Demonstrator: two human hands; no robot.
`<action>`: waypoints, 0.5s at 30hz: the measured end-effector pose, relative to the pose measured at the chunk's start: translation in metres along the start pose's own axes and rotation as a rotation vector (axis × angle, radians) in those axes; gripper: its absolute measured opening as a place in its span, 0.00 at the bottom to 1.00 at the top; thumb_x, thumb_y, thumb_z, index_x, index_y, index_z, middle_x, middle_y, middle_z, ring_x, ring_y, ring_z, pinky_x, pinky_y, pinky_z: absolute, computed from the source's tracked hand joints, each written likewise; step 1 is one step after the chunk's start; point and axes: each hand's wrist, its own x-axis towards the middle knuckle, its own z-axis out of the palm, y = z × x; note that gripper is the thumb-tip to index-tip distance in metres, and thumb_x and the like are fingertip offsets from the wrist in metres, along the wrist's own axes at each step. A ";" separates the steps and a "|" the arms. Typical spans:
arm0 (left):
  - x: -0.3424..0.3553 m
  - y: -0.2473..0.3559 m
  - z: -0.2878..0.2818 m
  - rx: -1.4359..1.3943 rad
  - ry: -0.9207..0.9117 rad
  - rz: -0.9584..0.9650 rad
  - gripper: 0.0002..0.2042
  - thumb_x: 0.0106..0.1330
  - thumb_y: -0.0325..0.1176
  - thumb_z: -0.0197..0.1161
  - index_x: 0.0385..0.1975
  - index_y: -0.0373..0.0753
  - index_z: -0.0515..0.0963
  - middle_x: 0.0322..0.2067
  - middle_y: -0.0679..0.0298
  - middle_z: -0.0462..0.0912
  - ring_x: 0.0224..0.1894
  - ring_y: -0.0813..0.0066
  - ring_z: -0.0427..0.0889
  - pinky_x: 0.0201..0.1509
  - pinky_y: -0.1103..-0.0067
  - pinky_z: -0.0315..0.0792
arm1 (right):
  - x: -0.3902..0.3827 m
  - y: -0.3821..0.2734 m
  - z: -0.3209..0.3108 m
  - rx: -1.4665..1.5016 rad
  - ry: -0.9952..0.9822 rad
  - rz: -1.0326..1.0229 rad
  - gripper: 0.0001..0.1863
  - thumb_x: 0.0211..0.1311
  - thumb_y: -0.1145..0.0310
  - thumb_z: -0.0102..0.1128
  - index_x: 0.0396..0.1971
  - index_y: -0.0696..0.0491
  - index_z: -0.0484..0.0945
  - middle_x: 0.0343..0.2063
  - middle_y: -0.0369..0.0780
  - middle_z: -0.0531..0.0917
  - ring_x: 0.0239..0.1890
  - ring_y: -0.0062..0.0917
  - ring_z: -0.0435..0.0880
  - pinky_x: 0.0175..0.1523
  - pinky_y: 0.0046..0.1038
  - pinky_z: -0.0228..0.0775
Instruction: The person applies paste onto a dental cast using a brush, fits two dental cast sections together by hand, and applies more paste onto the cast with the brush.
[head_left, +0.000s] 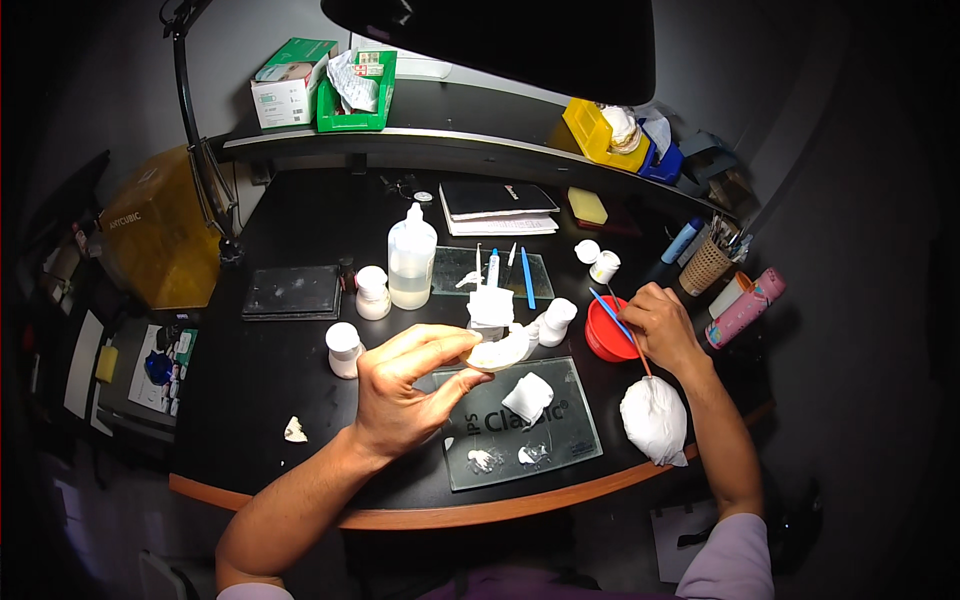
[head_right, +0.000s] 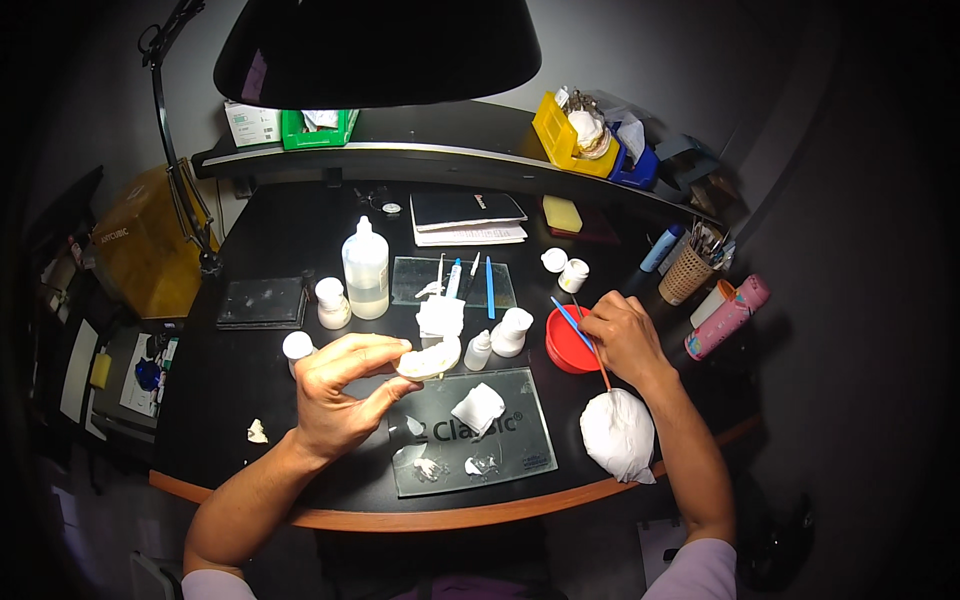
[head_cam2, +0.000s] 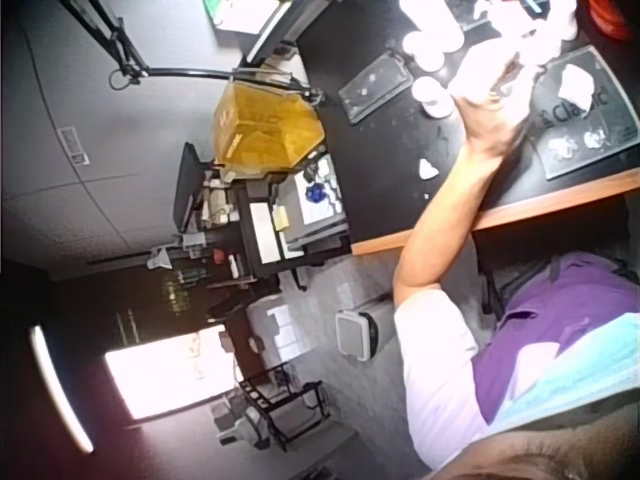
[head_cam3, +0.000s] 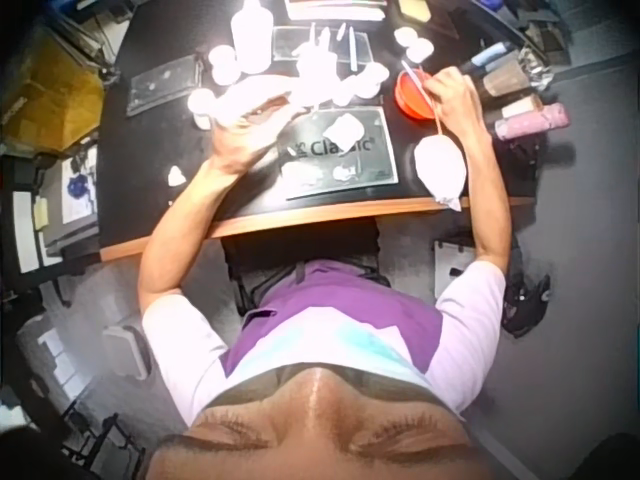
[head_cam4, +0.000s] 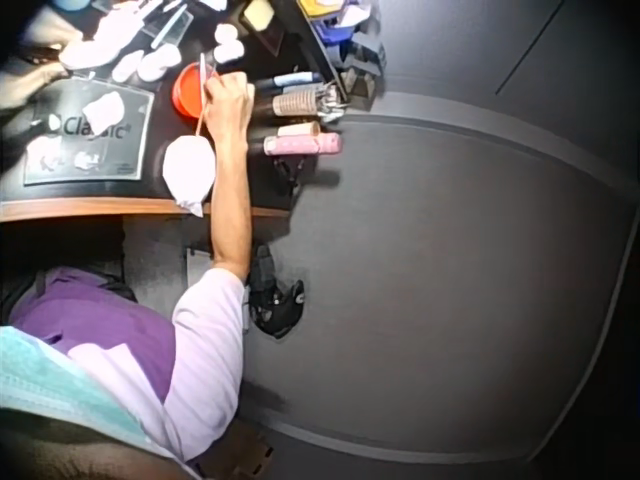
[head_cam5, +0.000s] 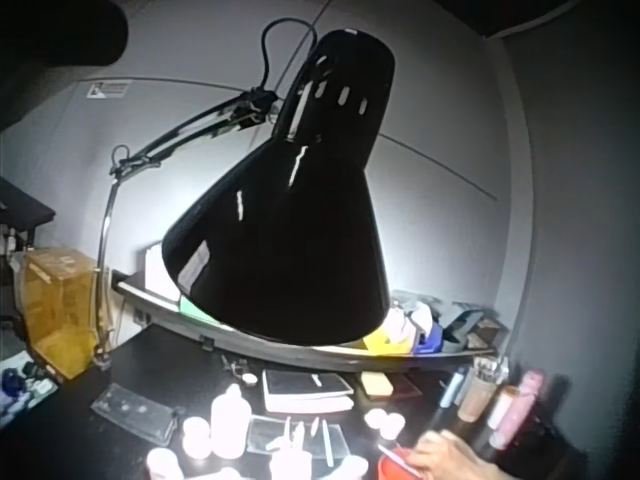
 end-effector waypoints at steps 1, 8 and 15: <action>0.000 0.000 0.000 -0.001 -0.001 -0.006 0.17 0.56 0.21 0.80 0.46 0.31 0.88 0.42 0.54 0.90 0.42 0.69 0.92 0.49 0.77 0.88 | 0.000 0.001 0.000 -0.030 -0.010 0.000 0.09 0.49 0.77 0.73 0.32 0.52 0.88 0.31 0.34 0.85 0.42 0.29 0.82 0.47 0.33 0.70; 0.013 -0.006 -0.011 -0.083 0.044 -0.058 0.16 0.60 0.16 0.75 0.48 0.29 0.86 0.46 0.54 0.87 0.48 0.65 0.91 0.54 0.74 0.88 | 0.009 -0.013 -0.023 -0.086 0.028 0.011 0.12 0.49 0.81 0.70 0.34 0.52 0.91 0.31 0.36 0.87 0.41 0.31 0.84 0.46 0.34 0.72; 0.002 -0.012 -0.005 -0.359 0.008 -0.231 0.15 0.61 0.16 0.74 0.49 0.31 0.87 0.46 0.56 0.87 0.48 0.68 0.90 0.56 0.74 0.88 | 0.046 -0.115 -0.012 1.042 0.103 0.143 0.23 0.64 0.79 0.71 0.59 0.61 0.82 0.54 0.48 0.84 0.45 0.25 0.91 0.47 0.23 0.86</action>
